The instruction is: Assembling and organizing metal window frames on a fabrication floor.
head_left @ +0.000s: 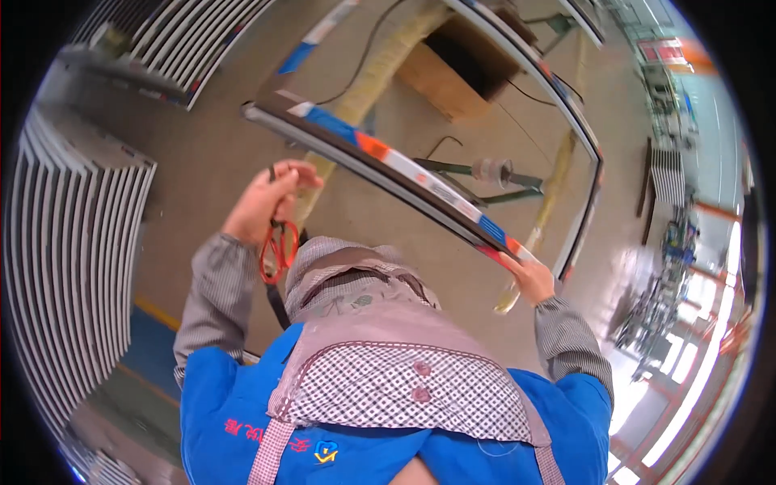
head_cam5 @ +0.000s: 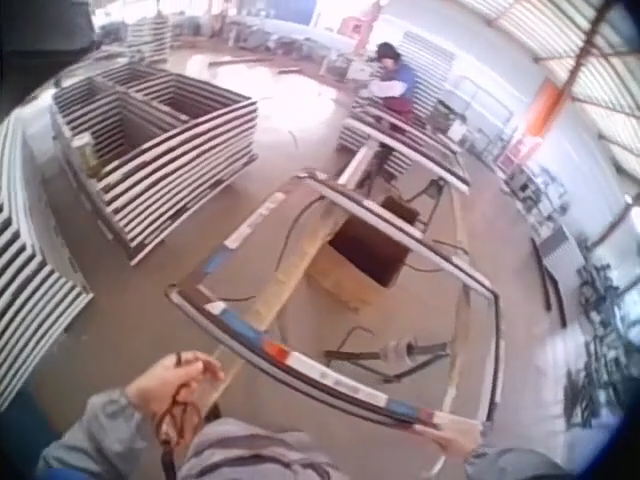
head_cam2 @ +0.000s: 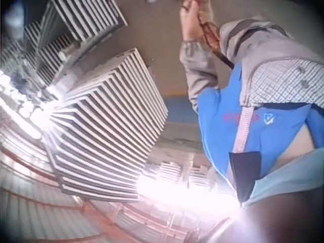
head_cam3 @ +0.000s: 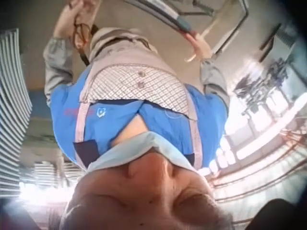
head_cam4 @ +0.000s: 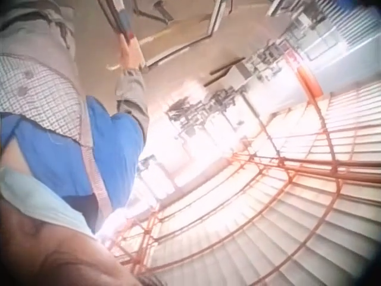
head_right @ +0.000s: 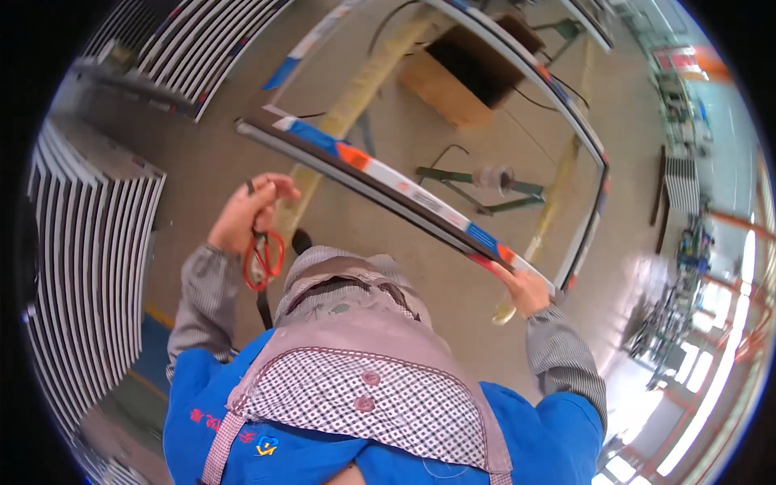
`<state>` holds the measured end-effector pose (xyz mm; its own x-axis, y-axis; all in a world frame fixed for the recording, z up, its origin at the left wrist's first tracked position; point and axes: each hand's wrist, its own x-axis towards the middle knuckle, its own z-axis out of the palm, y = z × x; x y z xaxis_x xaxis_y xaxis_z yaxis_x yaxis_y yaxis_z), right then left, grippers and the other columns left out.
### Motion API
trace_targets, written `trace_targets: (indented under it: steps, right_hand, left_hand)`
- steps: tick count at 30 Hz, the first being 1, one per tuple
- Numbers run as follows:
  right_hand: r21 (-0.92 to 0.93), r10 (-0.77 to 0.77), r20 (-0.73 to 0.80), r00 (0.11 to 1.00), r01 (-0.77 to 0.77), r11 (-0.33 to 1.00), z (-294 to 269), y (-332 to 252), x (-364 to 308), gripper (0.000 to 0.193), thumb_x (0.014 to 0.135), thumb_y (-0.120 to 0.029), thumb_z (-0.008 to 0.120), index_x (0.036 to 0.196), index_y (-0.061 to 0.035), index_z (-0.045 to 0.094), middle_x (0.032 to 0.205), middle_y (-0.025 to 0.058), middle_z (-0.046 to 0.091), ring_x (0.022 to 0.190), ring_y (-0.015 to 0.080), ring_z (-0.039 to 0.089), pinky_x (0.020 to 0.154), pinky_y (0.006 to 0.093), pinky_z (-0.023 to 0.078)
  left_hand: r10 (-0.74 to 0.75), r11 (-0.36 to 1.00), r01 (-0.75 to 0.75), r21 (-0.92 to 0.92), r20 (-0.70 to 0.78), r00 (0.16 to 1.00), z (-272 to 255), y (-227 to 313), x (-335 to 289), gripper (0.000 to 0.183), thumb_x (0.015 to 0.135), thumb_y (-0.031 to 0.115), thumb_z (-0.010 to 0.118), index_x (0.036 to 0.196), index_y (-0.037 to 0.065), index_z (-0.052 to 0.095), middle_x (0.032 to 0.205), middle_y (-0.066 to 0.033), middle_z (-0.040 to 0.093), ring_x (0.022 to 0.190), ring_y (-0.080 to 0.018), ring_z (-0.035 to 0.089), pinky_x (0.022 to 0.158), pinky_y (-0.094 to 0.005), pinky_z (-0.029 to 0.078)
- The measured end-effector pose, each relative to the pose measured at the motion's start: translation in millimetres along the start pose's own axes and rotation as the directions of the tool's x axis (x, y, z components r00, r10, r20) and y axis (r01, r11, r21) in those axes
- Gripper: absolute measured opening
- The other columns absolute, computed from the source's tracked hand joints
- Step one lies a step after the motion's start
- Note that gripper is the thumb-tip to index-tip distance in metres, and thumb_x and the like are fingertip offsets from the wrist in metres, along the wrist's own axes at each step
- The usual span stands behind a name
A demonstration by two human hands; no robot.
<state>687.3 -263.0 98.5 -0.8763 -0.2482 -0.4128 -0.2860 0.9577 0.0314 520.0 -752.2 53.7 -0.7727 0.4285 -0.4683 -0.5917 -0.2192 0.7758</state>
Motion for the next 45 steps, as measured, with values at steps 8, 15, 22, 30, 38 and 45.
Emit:
trace_targets:
  steps: [8,15,22,30,38,45]
  right_hand:
    - [0.135,0.943,0.024,0.331,-0.936,0.325,238,117,-298,0.031,0.079,-0.015,0.056,0.11,-0.0182,0.052,0.081,0.0141,0.06,0.075,0.0337,0.06,0.063,0.0448,0.046]
    - [0.854,0.907,0.182,-0.379,-0.397,-0.337,437,-7,-311,0.014,0.075,-0.006,0.058,0.074,-0.0065,0.044,0.055,0.0029,0.046,0.045,0.0122,0.048,0.04,0.0294,0.037]
    - [0.848,0.798,0.47,-0.376,-0.059,-0.527,370,-3,-241,0.012,0.074,-0.004,0.055,0.075,-0.005,0.043,0.054,0.0027,0.046,0.042,0.0117,0.045,0.037,0.0275,0.034]
    - [0.915,0.879,0.403,-0.255,0.127,-0.383,295,35,-178,0.014,0.075,-0.006,0.056,0.081,-0.0079,0.044,0.057,0.0018,0.047,0.041,0.0107,0.043,0.034,0.0269,0.032]
    - [0.918,0.961,0.201,0.19,0.307,-0.252,122,-43,-68,0.012,0.086,-0.013,0.056,0.091,-0.0075,0.047,0.064,0.0005,0.049,0.051,0.0082,0.046,0.043,0.0216,0.037]
    - [0.763,0.707,0.131,0.695,0.385,-0.52,26,-217,113,0.014,0.088,-0.018,0.055,0.092,-0.0064,0.049,0.071,0.0027,0.053,0.058,0.0115,0.051,0.051,0.0242,0.043]
  left_hand:
    - [0.069,0.932,0.1,0.347,-0.443,0.894,70,-158,101,0.019,0.089,0.021,0.051,0.089,0.004,0.059,0.085,-0.0063,0.064,0.058,-0.0111,0.051,0.056,-0.0246,0.04]
    - [0.116,0.898,0.19,0.396,-0.632,0.766,90,-160,125,0.02,0.087,0.027,0.054,0.082,0.008,0.059,0.067,-0.0012,0.059,0.043,-0.0097,0.037,0.036,-0.0275,0.023]
    - [-0.083,0.942,0.271,0.198,-0.645,0.759,78,-171,141,0.021,0.083,0.027,0.06,0.072,0.009,0.055,0.06,0.0013,0.048,0.038,-0.0099,0.03,0.035,-0.026,0.023]
    - [-0.102,0.891,0.364,0.27,-0.663,0.742,106,-161,124,0.025,0.082,0.033,0.059,0.068,0.012,0.056,0.051,0.0015,0.037,0.04,-0.0126,0.032,0.038,-0.0331,0.024]
    - [-0.369,0.903,0.331,-0.272,-0.098,0.924,107,-104,45,0.025,0.092,0.03,0.047,0.088,0.007,0.054,0.061,0.0035,0.045,0.04,-0.0047,0.027,0.037,-0.0197,0.024]
    - [-0.192,0.898,0.195,-0.394,0.047,0.98,-61,-26,-77,0.021,0.094,0.024,0.043,0.098,0.006,0.052,0.075,0.0013,0.052,0.043,-0.003,0.029,0.037,-0.0176,0.026]
